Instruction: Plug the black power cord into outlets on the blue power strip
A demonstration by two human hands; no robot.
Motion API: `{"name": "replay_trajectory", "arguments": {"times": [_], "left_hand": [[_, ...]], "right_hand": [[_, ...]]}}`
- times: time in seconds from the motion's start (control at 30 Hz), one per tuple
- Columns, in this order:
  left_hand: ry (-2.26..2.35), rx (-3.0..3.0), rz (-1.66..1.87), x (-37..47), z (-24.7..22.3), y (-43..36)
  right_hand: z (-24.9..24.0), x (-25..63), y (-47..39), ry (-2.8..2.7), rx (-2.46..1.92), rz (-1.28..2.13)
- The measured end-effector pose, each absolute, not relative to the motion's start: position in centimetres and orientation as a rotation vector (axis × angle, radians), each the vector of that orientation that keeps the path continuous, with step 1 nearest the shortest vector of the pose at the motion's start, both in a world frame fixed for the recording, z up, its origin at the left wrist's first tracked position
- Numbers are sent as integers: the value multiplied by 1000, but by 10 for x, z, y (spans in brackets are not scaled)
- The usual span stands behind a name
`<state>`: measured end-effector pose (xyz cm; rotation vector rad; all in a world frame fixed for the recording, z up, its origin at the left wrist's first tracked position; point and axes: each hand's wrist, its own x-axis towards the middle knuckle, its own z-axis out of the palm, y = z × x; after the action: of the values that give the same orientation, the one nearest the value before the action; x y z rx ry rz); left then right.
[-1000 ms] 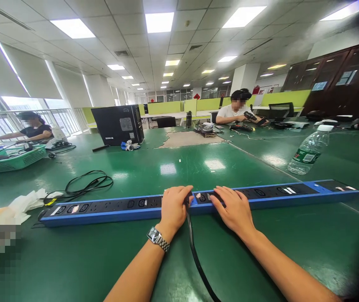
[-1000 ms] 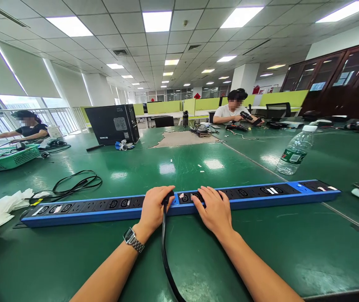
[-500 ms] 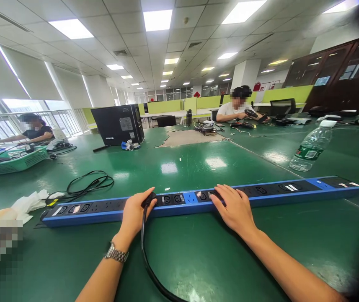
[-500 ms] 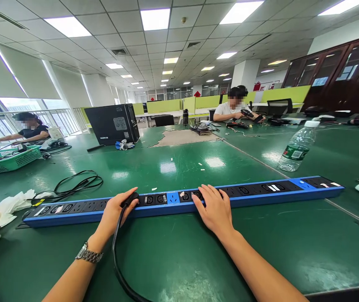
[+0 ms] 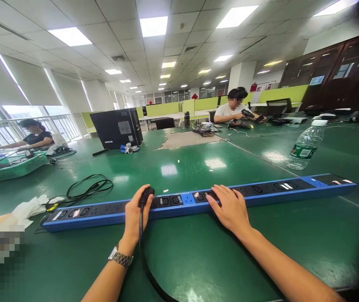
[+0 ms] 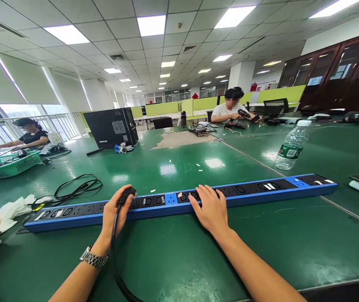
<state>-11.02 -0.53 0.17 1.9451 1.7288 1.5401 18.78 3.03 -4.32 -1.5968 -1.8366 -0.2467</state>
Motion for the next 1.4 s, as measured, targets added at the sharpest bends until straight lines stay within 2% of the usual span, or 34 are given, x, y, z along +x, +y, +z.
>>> {"name": "replay_trajectory", "arguments": {"times": [0.07, 0.27, 0.53, 0.7, 0.87, 1.03, 1.4], "left_hand": [[1701, 1920, 1578, -88, 7, -2], [1689, 2177, 1140, -17, 8, 18], [1705, 2343, 882, -12, 15, 16], [1720, 2357, 936, -12, 7, 13], [1783, 2192, 1015, -5, 8, 9], [1778, 2101, 1026, -5, 13, 9], [1766, 2099, 1052, -4, 6, 7]], "right_hand": [[-42, 187, 30, -1830, -1593, -247], [-41, 187, 30, -1839, -1595, -246], [-38, 185, 28, -1817, -1604, -148], [2, 163, 28, -1663, -1646, 154], [66, 129, 24, -2104, -1763, 484], [87, 111, 17, -2400, -1819, 380], [80, 104, 16, -2305, -2004, 235]]}}
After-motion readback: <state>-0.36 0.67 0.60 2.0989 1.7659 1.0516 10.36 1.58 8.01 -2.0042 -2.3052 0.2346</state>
